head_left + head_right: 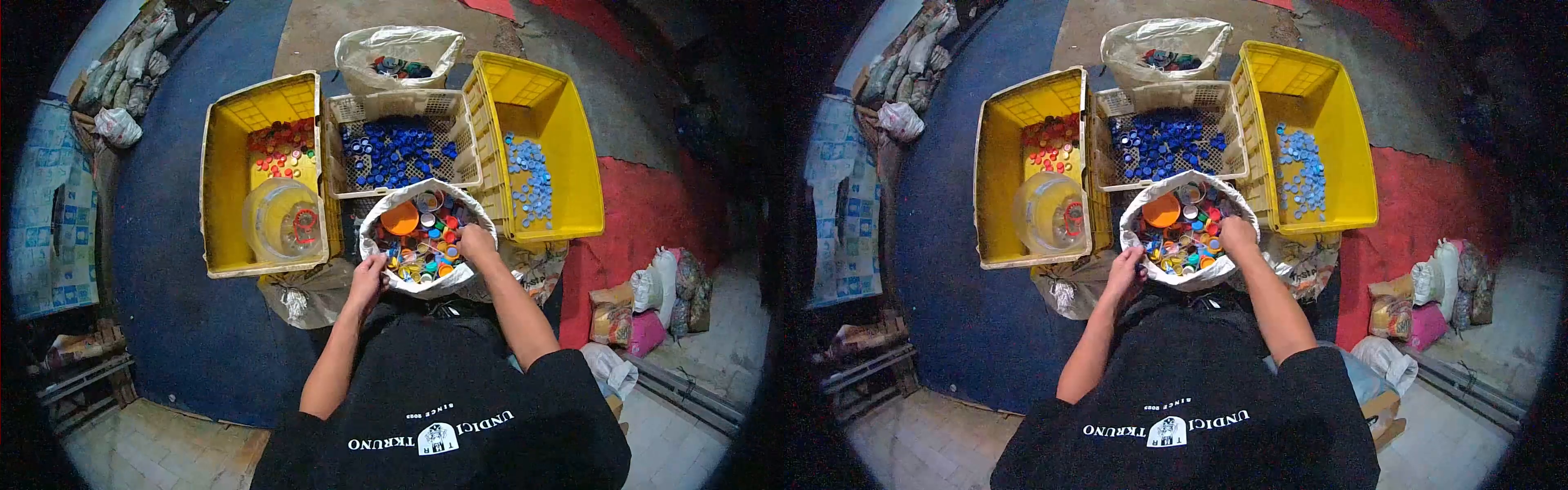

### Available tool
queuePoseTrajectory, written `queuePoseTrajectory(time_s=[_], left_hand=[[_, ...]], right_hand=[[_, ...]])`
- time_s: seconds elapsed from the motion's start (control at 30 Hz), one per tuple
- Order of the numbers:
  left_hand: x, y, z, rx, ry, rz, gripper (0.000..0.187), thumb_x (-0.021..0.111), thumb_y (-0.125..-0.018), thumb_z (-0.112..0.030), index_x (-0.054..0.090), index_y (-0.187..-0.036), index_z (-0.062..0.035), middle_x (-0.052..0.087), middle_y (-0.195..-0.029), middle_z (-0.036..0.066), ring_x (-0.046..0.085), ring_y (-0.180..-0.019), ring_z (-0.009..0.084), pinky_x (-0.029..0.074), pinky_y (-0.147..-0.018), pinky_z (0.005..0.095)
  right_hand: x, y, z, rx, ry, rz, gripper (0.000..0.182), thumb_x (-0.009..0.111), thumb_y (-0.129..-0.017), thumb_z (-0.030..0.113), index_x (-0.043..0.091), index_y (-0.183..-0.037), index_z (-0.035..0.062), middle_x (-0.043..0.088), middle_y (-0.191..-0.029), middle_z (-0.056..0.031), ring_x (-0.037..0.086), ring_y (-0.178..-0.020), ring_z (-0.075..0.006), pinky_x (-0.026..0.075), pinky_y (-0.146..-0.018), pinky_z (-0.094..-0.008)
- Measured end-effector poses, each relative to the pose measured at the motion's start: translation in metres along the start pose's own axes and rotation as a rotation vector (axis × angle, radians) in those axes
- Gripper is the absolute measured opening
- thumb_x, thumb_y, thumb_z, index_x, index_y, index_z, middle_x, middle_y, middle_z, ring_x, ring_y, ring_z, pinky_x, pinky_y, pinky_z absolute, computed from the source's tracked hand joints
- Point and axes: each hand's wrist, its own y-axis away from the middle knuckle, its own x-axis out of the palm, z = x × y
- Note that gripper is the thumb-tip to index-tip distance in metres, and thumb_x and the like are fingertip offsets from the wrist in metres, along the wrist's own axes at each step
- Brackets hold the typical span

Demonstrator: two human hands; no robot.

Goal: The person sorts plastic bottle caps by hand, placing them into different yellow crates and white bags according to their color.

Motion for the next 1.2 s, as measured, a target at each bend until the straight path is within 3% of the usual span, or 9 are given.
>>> queuePoseTrajectory(time_s=[0.13,0.2,0.23,0.37,0.47,0.53,0.77,1.0,1.2], left_hand=[[0.011,-0.003,0.0,-0.048,0.086,0.037,0.021,0.055,-0.097,-0.031,0.055,-0.095,-0.0096,0.048,-0.077,-0.001,0.046,-0.058,0.0083,0.037,-0.048,0.023],[0.016,-0.005,-0.001,-0.098,0.246,0.045,0.025,0.053,-0.098,-0.031,0.054,-0.1,-0.0065,0.049,-0.078,0.001,0.048,-0.061,0.0107,0.04,-0.049,0.0247],[0.018,-0.008,-0.001,-0.154,0.32,0.018,0.024,0.054,-0.097,-0.03,0.055,-0.102,-0.0071,0.051,-0.079,0.004,0.051,-0.064,0.0149,0.043,-0.053,0.0265],[0.026,-0.011,-0.005,-0.229,0.536,0.062,0.027,0.053,-0.097,-0.031,0.054,-0.103,-0.0051,0.055,-0.079,0.007,0.052,-0.065,0.017,0.045,-0.054,0.0278],[0.03,-0.015,-0.006,-0.237,0.5,0.081,0.028,0.053,-0.096,-0.031,0.054,-0.103,-0.0043,0.055,-0.079,0.007,0.053,-0.064,0.017,0.045,-0.054,0.0277],[0.032,-0.015,-0.007,-0.233,0.497,0.078,0.027,0.053,-0.096,-0.031,0.054,-0.102,-0.0043,0.055,-0.078,0.006,0.052,-0.064,0.0169,0.045,-0.054,0.0274],[0.033,-0.017,-0.004,-0.208,0.534,0.041,0.026,0.053,-0.096,-0.03,0.053,-0.099,-0.0045,0.053,-0.077,0.006,0.051,-0.063,0.0168,0.044,-0.053,0.0277],[0.03,-0.015,0.003,-0.205,0.568,0.025,0.026,0.053,-0.096,-0.03,0.053,-0.098,-0.0045,0.053,-0.077,0.007,0.051,-0.065,0.0178,0.044,-0.054,0.0286],[0.029,-0.02,0.0,-0.181,0.614,0.07,0.025,0.054,-0.096,-0.029,0.054,-0.098,-0.0044,0.053,-0.078,0.007,0.051,-0.065,0.0181,0.045,-0.056,0.0285]], right_hand=[[0.007,0.005,0.0,-0.073,0.163,0.125,0.018,0.058,-0.084,0.017,0.072,-0.094,0.0127,0.067,-0.099,-0.0155,0.067,-0.09,-0.0322,0.055,-0.073,-0.046],[0.012,0.015,-0.001,-0.096,0.075,-0.148,0.012,0.066,-0.079,0.02,0.071,-0.086,0.0114,0.064,-0.092,-0.0126,0.066,-0.081,-0.0334,0.054,-0.07,-0.0451],[0.013,0.018,0.0,-0.064,0.007,-0.206,0.013,0.065,-0.081,0.019,0.071,-0.09,0.0111,0.064,-0.092,-0.0125,0.065,-0.081,-0.0343,0.053,-0.071,-0.0463],[0.01,0.024,-0.006,-0.046,-0.073,-0.227,0.015,0.064,-0.083,0.019,0.07,-0.093,0.0108,0.063,-0.094,-0.013,0.065,-0.08,-0.0349,0.053,-0.072,-0.0473],[0.017,0.013,-0.019,-0.012,-0.027,-0.102,0.018,0.066,-0.082,0.023,0.071,-0.095,0.0109,0.065,-0.096,-0.0145,0.065,-0.083,-0.0355,0.053,-0.074,-0.0473],[0.01,0.009,-0.019,0.016,0.089,0.147,0.022,0.067,-0.081,0.026,0.072,-0.097,0.0113,0.066,-0.099,-0.0159,0.066,-0.089,-0.0345,0.054,-0.077,-0.0455],[0.01,0.016,-0.006,0.135,0.06,0.138,0.029,0.069,-0.075,0.024,0.072,-0.1,0.009,0.066,-0.106,-0.0147,0.066,-0.097,-0.0321,0.055,-0.082,-0.045],[0.009,0.016,0.013,0.245,0.034,0.079,0.028,0.066,-0.079,0.025,0.071,-0.1,0.007,0.059,-0.12,-0.0155,0.064,-0.103,-0.033,0.054,-0.082,-0.0458],[0.027,0.019,0.007,-0.059,0.301,-0.014,0.025,0.061,-0.082,0.021,0.068,-0.098,0.0024,0.058,-0.115,-0.0146,0.064,-0.096,-0.0302,0.054,-0.077,-0.0469]])
